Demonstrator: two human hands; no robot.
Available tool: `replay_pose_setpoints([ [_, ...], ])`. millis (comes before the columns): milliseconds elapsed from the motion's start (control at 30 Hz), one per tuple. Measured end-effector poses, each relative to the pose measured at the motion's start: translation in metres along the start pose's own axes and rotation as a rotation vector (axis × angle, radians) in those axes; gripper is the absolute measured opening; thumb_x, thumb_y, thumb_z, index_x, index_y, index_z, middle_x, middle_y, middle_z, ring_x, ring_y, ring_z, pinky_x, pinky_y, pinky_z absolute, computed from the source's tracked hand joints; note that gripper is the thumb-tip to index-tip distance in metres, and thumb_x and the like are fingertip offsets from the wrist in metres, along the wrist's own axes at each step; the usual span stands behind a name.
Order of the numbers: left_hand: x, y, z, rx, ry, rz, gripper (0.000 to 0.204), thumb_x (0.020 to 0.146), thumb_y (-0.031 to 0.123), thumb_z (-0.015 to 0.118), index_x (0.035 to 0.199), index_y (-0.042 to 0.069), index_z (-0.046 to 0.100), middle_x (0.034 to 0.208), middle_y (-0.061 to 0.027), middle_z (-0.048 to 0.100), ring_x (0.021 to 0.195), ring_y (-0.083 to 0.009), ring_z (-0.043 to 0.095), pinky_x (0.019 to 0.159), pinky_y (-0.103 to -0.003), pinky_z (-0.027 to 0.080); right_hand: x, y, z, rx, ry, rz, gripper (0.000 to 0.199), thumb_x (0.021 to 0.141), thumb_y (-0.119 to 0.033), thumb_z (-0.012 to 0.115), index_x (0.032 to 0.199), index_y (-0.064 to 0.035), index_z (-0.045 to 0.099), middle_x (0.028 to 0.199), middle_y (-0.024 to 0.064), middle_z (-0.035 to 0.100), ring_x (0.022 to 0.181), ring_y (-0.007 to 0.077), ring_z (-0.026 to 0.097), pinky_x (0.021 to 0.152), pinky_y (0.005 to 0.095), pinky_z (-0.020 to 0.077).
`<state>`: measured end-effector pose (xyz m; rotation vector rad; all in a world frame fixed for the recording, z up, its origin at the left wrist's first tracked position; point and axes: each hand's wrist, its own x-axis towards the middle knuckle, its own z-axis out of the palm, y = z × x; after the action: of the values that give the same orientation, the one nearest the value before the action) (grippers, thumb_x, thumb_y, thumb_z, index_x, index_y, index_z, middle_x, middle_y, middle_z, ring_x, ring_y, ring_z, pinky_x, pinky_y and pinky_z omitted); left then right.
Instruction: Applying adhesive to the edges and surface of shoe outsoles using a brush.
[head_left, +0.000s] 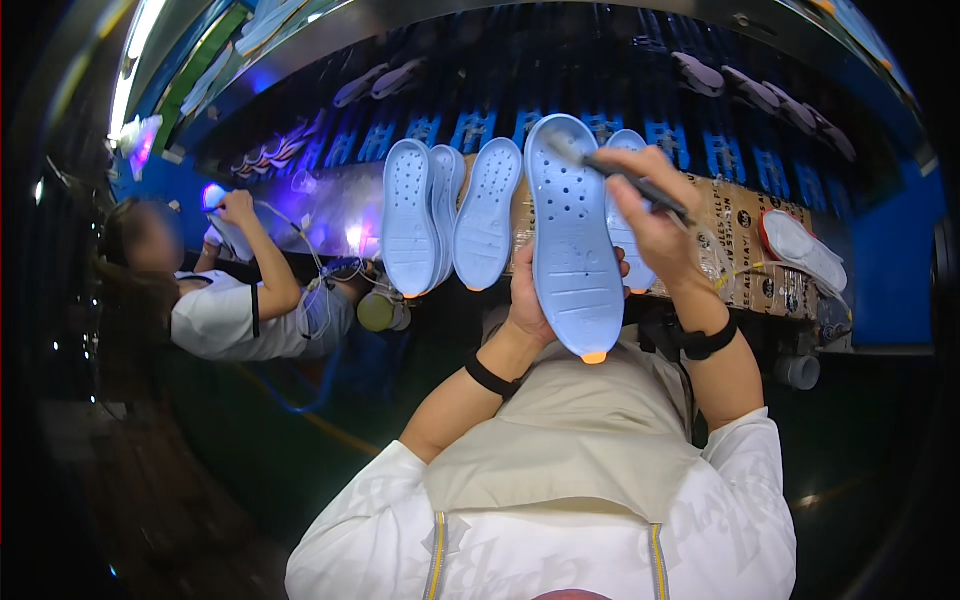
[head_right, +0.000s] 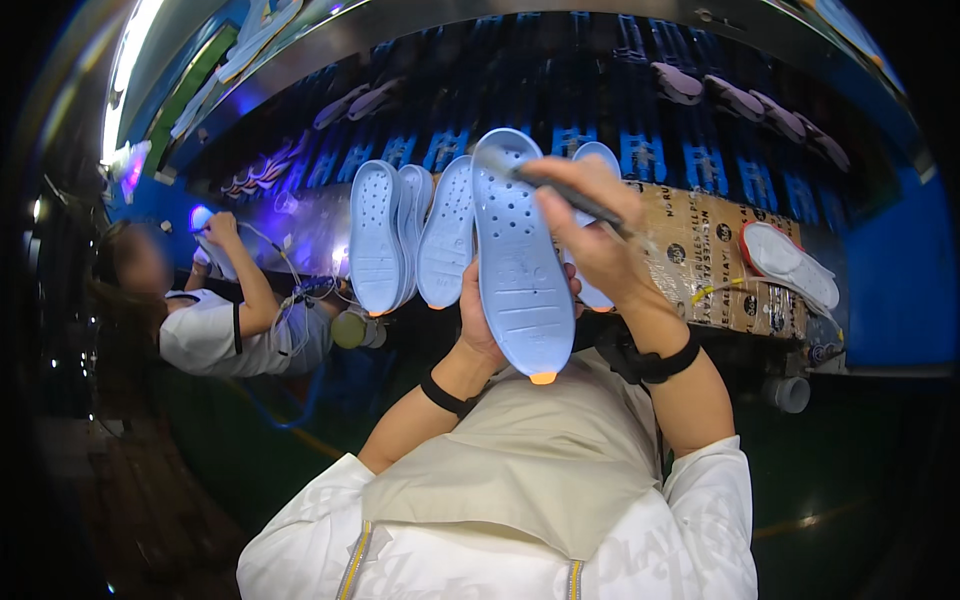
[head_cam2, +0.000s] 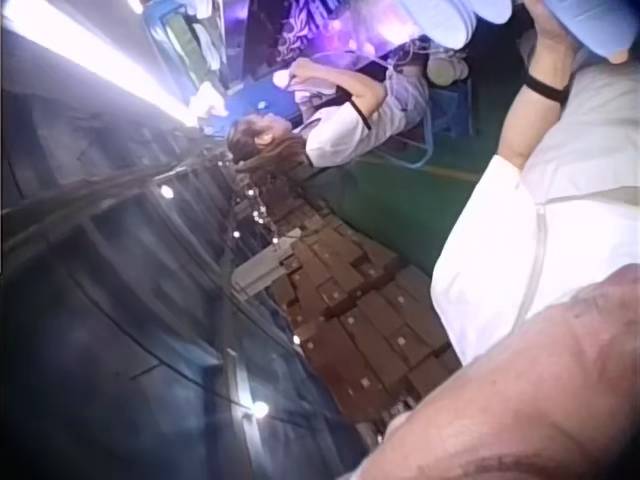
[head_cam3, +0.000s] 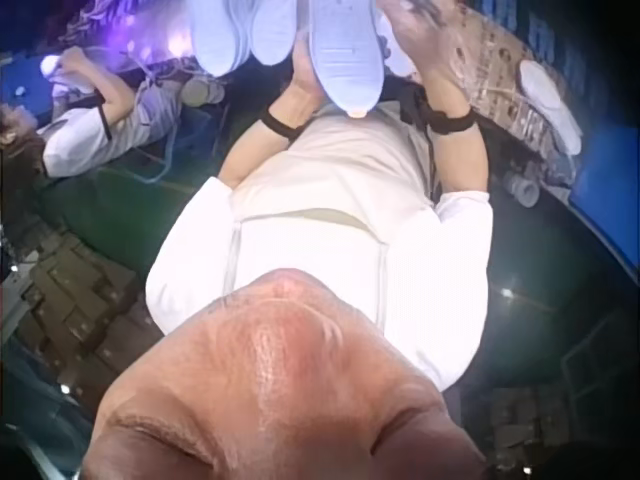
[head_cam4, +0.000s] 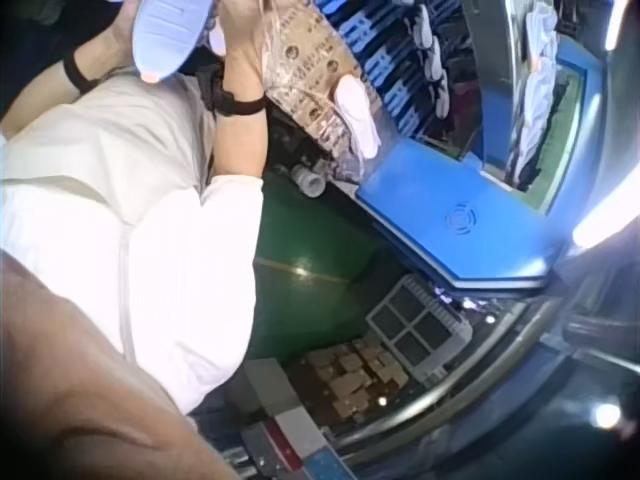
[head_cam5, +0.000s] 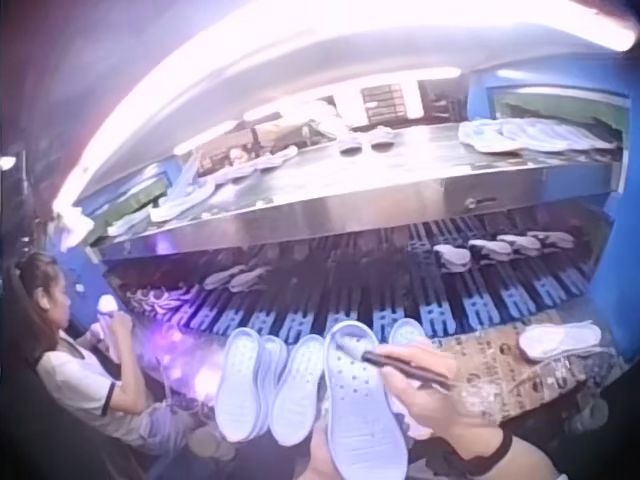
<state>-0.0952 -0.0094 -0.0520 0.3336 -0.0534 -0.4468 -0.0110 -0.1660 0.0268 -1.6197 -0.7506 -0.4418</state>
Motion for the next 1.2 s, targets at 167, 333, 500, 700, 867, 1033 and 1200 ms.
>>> replay_pose_setpoints([
  [167,0.002,-0.004,-0.002,0.096,0.106,0.01,0.075,0.102,0.059,0.028,0.153,0.006,0.044,0.138,-0.0213,0.061,0.124,-0.0383,0.063,0.105,-0.057,0.053,-0.007,0.006,-0.005,-0.326,-0.193,-0.192,0.025,0.086,-0.005,0.076,0.111,-0.0052,0.077,0.086,0.007,0.071,0.085,0.0206,0.064,0.082,0.035,0.0478],
  [333,0.005,0.003,-0.008,0.019,0.051,0.041,0.079,0.101,0.064,0.032,0.154,0.007,0.044,0.142,-0.0212,0.058,0.128,-0.0388,0.061,0.106,-0.059,0.052,-0.013,-0.003,-0.003,0.005,-0.046,0.143,0.032,0.081,-0.006,0.08,0.113,-0.007,0.079,0.087,0.0072,0.071,0.079,0.0248,0.061,0.08,0.038,0.047],
  [500,0.008,0.002,-0.019,-0.037,0.274,0.133,0.073,0.101,0.06,0.034,0.151,0.009,0.05,0.145,-0.018,0.059,0.13,-0.0347,0.06,0.111,-0.052,0.048,-0.016,-0.009,-0.002,-0.214,-0.363,-0.188,0.033,0.08,-0.007,0.08,0.113,-0.008,0.077,0.084,0.0075,0.07,0.083,0.0251,0.062,0.079,0.0382,0.0457],
  [700,0.011,0.017,-0.009,-0.04,0.06,0.149,0.067,0.104,0.056,0.033,0.148,0.008,0.052,0.142,-0.015,0.06,0.13,-0.0306,0.06,0.114,-0.049,0.047,-0.028,-0.01,0.002,-0.165,-0.099,0.056,0.03,0.081,-0.011,0.08,0.111,-0.0105,0.078,0.084,0.0044,0.069,0.085,0.0252,0.062,0.082,0.0382,0.044],
  [867,0.012,0.029,-0.002,0.017,0.074,0.179,0.073,0.103,0.06,0.029,0.151,0.008,0.047,0.14,-0.02,0.061,0.128,-0.0351,0.061,0.112,-0.052,0.048,-0.026,-0.027,-0.005,-0.009,-0.509,-0.134,0.028,0.084,-0.012,0.079,0.112,-0.0114,0.077,0.085,0.0045,0.068,0.084,0.0248,0.061,0.084,0.0397,0.0432],
  [1033,0.02,0.042,0.004,0.12,-0.002,0.227,0.082,0.098,0.069,0.035,0.15,0.007,0.046,0.137,-0.0242,0.058,0.127,-0.0385,0.058,0.109,-0.054,0.049,-0.029,-0.028,-0.004,-0.208,-0.454,-0.233,0.027,0.085,-0.014,0.079,0.112,-0.0123,0.077,0.087,0.0041,0.067,0.087,0.0247,0.062,0.086,0.0402,0.0441],
  [1200,0.024,0.057,0.02,0.121,-0.008,0.205,0.091,0.092,0.075,0.046,0.144,0.001,0.048,0.129,-0.0221,0.057,0.118,-0.0383,0.058,0.1,-0.055,0.052,-0.03,-0.043,-0.018,0.125,-0.535,-0.058,0.033,0.084,-0.013,0.081,0.117,-0.0142,0.075,0.087,0.0038,0.066,0.088,0.0252,0.062,0.084,0.0381,0.0433],
])
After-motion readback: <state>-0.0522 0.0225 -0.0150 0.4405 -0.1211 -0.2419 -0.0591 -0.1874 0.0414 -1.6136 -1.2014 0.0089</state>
